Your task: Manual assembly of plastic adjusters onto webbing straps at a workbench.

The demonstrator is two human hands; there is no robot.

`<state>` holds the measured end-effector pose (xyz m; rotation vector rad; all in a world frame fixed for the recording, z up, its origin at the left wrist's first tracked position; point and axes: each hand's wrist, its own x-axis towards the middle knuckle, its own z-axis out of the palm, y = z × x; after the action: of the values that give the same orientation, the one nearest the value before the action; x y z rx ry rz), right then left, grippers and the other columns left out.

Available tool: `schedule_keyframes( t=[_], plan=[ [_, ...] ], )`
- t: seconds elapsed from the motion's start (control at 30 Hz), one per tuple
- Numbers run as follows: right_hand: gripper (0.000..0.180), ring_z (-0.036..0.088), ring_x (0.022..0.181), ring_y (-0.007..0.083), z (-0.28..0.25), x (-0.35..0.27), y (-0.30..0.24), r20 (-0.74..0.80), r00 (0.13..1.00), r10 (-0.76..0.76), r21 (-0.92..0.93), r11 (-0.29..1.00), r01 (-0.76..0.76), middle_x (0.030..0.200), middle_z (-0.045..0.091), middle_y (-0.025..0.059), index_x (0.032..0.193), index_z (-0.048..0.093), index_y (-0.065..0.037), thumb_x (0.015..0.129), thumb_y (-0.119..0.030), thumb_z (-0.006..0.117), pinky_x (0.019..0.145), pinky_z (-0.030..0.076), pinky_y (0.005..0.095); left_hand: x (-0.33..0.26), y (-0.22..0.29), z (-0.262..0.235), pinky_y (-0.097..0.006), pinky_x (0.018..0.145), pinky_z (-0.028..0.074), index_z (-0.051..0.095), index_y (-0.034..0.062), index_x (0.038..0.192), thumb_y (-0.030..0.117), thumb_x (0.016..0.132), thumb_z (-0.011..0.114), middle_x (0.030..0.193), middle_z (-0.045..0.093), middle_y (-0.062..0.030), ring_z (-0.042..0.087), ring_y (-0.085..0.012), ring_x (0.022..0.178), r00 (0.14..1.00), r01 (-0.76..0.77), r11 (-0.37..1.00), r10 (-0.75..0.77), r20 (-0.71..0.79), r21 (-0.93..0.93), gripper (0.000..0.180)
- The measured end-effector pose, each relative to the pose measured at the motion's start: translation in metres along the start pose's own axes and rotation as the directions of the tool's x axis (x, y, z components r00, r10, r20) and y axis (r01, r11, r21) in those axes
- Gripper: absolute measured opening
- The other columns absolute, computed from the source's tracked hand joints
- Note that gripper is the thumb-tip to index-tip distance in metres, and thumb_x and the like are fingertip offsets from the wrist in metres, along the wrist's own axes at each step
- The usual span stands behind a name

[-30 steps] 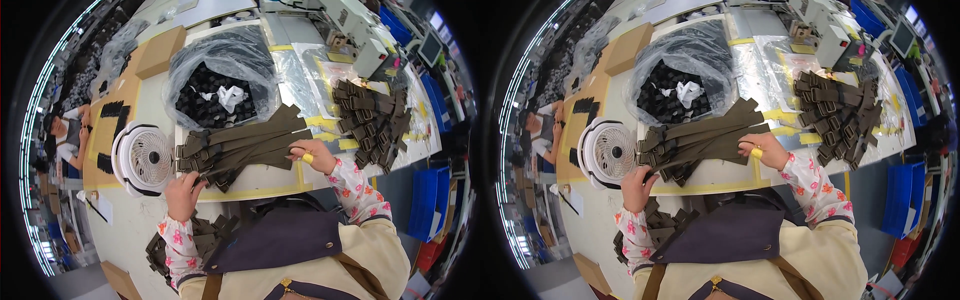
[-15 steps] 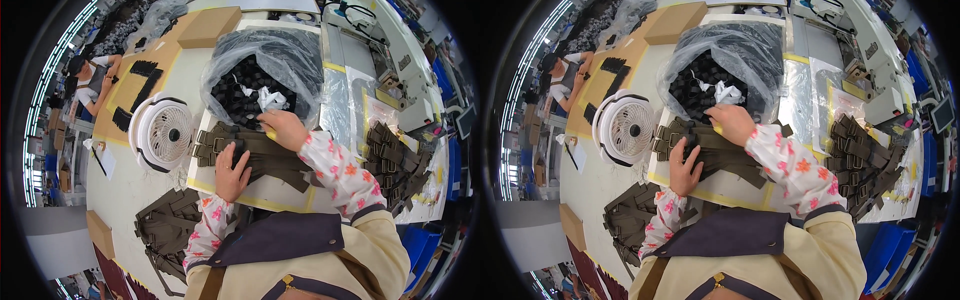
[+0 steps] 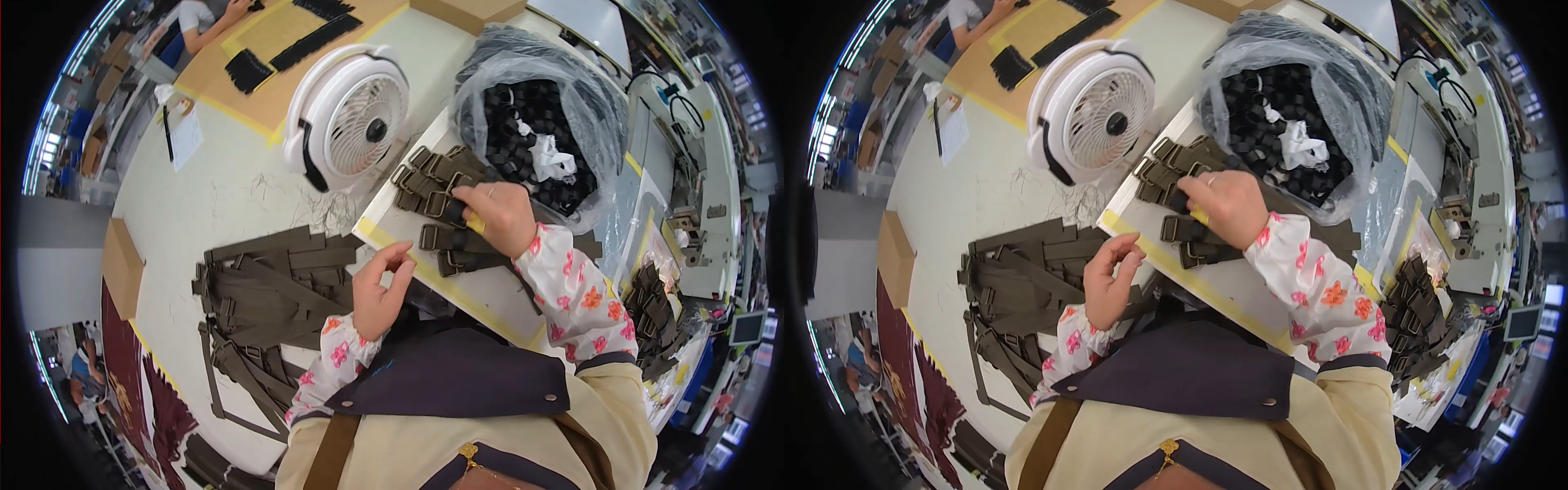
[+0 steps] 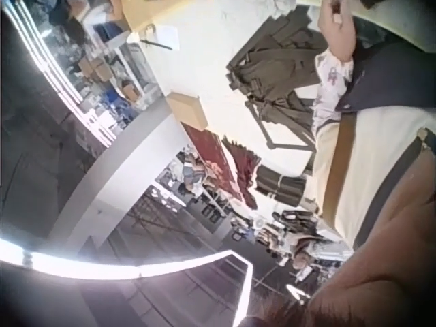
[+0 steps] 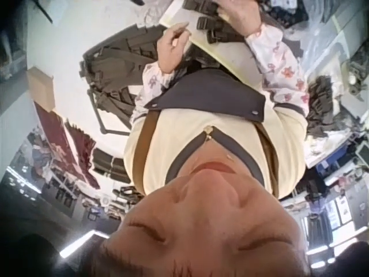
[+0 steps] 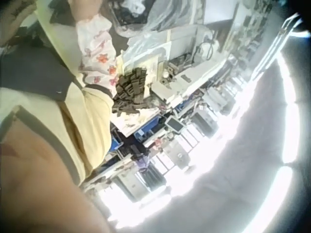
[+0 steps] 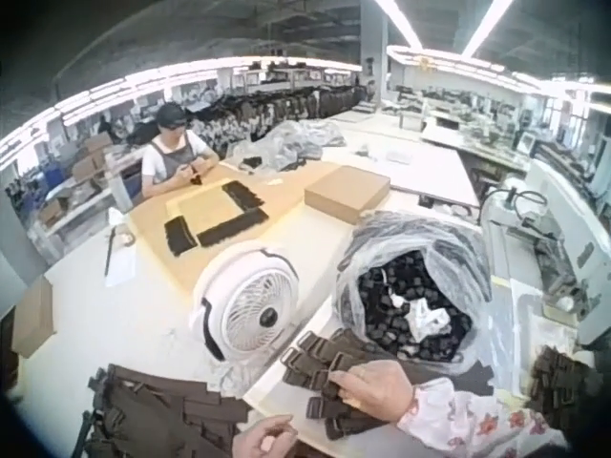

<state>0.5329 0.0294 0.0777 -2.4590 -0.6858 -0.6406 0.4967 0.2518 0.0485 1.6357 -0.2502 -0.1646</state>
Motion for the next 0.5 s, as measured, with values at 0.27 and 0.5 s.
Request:
schedule_keyframes(
  t=[0.27,0.5],
  plan=[
    [0.024,0.056,0.059,0.0231,0.043,0.003,-0.082,0.118,0.988,0.103,0.256,0.958,-0.131,0.067,0.054,0.0088,0.087,0.058,-0.001,0.064,0.004,0.061,0.053,0.045,0.0287,-0.008,-0.006,-0.026,-0.018,0.05,0.036,0.054,-0.0005,0.079,0.009,0.082,0.061,0.063,0.049,0.0041,0.04,-0.0017,0.056,0.97,0.201,0.958,-0.165,0.18,-0.205,0.012],
    [0.03,0.056,0.071,0.0083,0.075,-0.011,-0.106,0.687,0.627,0.367,0.572,0.259,-0.779,0.084,0.059,0.0048,0.113,0.05,0.002,0.085,-0.006,0.057,0.063,0.046,0.0203,-0.02,-0.02,-0.071,-0.03,0.054,0.044,0.058,0.0048,0.082,0.012,0.077,0.062,0.071,0.057,-0.0075,0.055,-0.0234,0.06,0.97,-0.207,0.95,0.167,0.179,0.232,0.01]
  ],
)
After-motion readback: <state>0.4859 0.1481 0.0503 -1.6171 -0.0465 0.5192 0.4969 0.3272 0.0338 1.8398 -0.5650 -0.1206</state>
